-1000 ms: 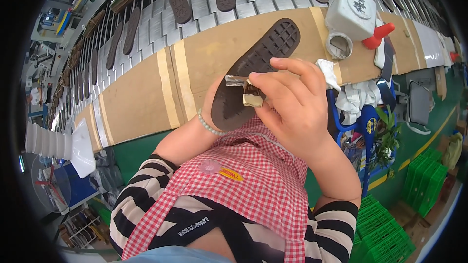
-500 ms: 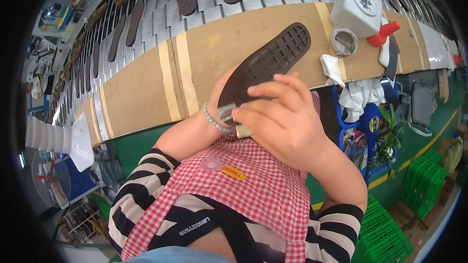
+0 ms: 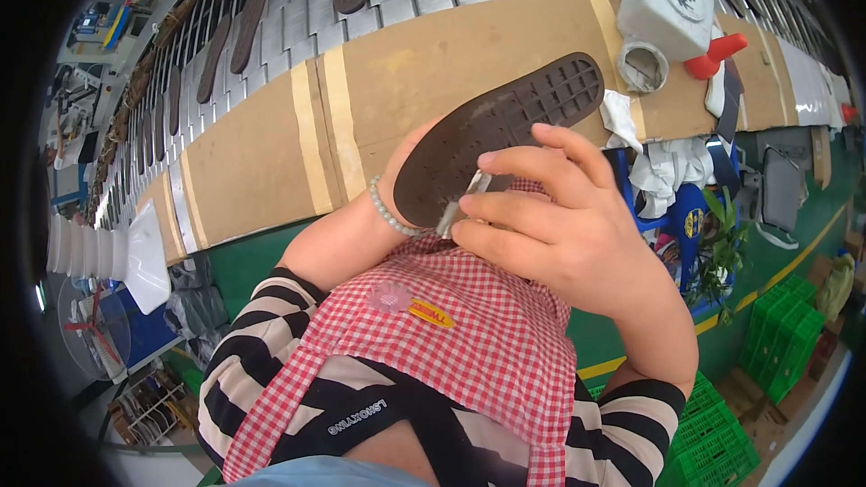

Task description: Apply glue or cement to shoe soles using a brush at a conveyor station.

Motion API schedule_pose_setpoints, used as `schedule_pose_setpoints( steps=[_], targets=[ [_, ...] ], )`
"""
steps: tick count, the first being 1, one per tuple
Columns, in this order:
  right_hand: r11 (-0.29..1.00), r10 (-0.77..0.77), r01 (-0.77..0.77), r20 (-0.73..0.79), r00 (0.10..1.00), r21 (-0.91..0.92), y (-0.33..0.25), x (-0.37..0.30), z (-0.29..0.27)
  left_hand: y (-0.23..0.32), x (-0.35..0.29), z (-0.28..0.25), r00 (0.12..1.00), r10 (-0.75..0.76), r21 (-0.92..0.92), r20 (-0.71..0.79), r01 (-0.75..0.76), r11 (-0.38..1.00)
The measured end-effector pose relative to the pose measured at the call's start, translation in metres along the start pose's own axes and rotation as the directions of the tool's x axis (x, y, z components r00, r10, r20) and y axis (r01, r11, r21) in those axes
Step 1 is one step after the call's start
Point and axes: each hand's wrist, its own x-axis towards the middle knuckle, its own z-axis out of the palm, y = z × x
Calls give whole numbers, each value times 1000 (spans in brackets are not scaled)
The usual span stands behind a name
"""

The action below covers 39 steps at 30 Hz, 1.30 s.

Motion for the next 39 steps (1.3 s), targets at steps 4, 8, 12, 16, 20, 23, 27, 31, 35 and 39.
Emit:
schedule_pose_setpoints(
  steps=[4,8,12,16,20,23,27,31,35,39],
  targets=[
    [978,142,-168,-197,970,-123,-1,-8,-12,2,4,-5,981,-20,-179,191,55,982],
    [887,436,-368,-245,866,279,-19,-11,6,3,12,-1,987,67,-207,146,-36,978],
    [825,485,-422,-89,870,376,-20,-13,15,1,13,3,988,128,-144,88,-114,983],
    [864,503,-471,-244,829,180,-15,-17,11,0,13,4,985,143,-220,92,-120,968],
    [894,444,-408,-250,860,184,-15,-18,9,-4,10,5,986,99,-238,135,-64,969],
    [913,407,-389,-252,878,122,-8,-16,8,-6,9,-6,980,90,-187,178,-55,981],
    [858,504,-497,-401,765,132,-6,-14,3,-4,6,-7,979,67,-35,192,-62,997],
    [888,454,-446,-370,810,112,1,-18,-2,-5,1,2,986,83,192,142,-109,975],
    [869,297,-435,-453,841,-238,-3,-6,-7,-10,2,11,986,132,-43,-104,-137,990],
    [966,213,-241,-244,946,-91,-16,-5,3,-6,5,4,994,94,74,60,-98,992]
  ],
)
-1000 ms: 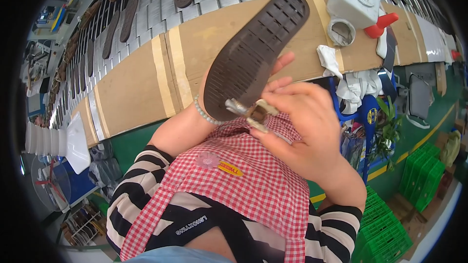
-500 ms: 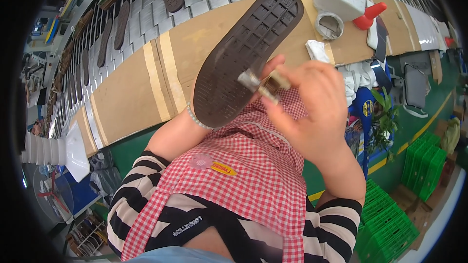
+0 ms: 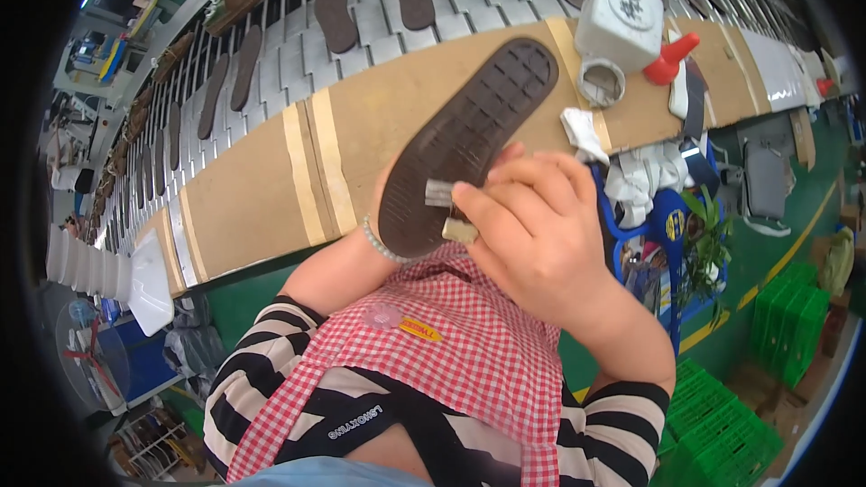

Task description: Apply glue or cement to shoe soles using a brush at a conveyor station.

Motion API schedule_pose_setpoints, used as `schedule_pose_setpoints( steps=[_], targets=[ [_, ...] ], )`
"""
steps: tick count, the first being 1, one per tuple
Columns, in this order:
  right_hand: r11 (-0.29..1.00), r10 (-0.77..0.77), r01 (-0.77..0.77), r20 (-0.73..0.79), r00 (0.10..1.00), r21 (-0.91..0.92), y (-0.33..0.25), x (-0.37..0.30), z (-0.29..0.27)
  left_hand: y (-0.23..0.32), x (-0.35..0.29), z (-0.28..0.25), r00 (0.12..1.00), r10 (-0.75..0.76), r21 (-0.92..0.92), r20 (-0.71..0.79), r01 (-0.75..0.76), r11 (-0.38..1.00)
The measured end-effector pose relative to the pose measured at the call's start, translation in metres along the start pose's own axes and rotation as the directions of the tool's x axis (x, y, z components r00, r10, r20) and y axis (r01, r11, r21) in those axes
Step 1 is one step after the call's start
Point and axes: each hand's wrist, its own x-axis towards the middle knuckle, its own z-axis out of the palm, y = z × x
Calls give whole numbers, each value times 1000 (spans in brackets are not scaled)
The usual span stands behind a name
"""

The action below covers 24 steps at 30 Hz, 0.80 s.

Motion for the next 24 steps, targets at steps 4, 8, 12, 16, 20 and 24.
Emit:
schedule_pose_setpoints(
  steps=[4,8,12,16,20,24],
  targets=[
    [996,89,-86,-170,981,23,8,-3,-5,20,17,-29,992,-6,-158,126,26,987],
    [981,167,-134,-251,953,142,15,-14,-5,70,59,-38,1000,-19,-103,15,20,994],
    [962,227,-192,-183,957,192,28,-28,2,107,147,-55,983,182,44,-31,-181,982],
    [931,324,-288,-145,935,224,40,-31,7,145,247,-77,900,367,159,-236,-337,928],
    [938,331,-305,-164,929,165,56,-30,2,188,259,-99,533,846,983,9,150,-106],
    [889,444,-453,-117,888,-70,87,-34,-16,208,238,-118,568,823,292,-31,792,-536]
  ],
)
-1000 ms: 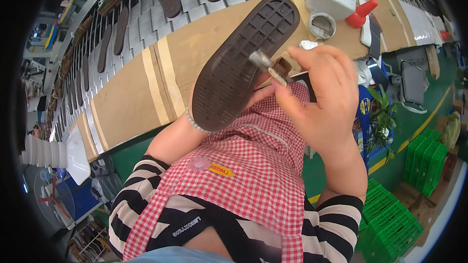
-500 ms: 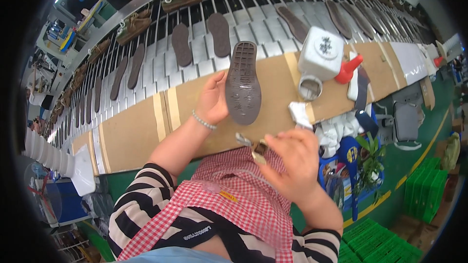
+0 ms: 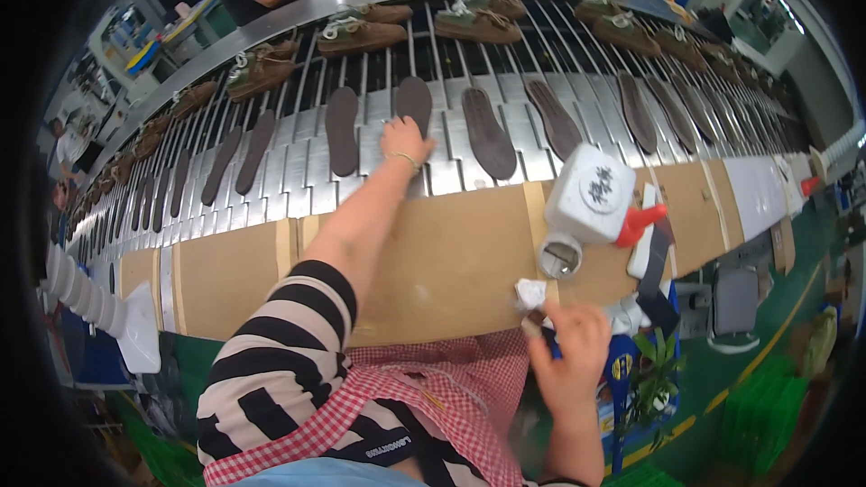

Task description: Apply glue or cement to shoe soles using a brush at a conveyor station.

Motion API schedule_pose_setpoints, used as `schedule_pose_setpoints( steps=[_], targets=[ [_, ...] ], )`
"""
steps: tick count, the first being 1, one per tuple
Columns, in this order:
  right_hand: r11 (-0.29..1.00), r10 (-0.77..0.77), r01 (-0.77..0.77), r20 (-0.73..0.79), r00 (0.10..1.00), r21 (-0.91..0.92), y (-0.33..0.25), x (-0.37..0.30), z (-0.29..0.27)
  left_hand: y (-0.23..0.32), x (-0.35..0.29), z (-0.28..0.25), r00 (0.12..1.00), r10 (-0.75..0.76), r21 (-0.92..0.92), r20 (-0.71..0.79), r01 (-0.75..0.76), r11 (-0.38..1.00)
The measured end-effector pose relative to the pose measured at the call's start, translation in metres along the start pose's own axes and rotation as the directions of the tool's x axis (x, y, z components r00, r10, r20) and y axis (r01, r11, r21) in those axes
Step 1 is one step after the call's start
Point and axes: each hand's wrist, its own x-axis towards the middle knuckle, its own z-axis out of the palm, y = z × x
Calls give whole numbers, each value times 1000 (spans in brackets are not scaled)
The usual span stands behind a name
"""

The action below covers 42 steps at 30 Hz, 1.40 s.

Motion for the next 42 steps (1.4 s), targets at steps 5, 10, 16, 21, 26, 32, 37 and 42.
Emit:
schedule_pose_setpoints(
  steps=[5,10,16,21,26,32,37,42],
  targets=[
    [975,18,-48,-138,990,-215,44,28,2,-52,16,-27,995,97,-166,31,-91,982],
    [952,22,-62,-135,991,-299,57,46,12,-108,-6,-72,886,325,-921,330,378,-94],
    [933,-36,-13,-130,991,-360,56,49,34,-133,-156,-144,875,482,-639,41,394,-661],
    [932,-44,3,-104,994,-362,63,54,47,-157,-226,-143,731,682,-380,-35,621,-685],
    [939,-3,-27,-87,996,-342,51,60,42,-164,-273,-121,662,740,19,119,744,-668],
    [912,331,-315,16,944,-262,80,42,13,-133,-288,-108,681,685,-68,261,720,-690],
    [857,237,-166,-87,968,488,4,27,-1,-117,-297,-100,577,802,42,157,807,-589],
    [909,-197,232,-134,971,346,-86,14,12,-106,-312,-109,518,836,-44,180,854,-519]
  ],
)
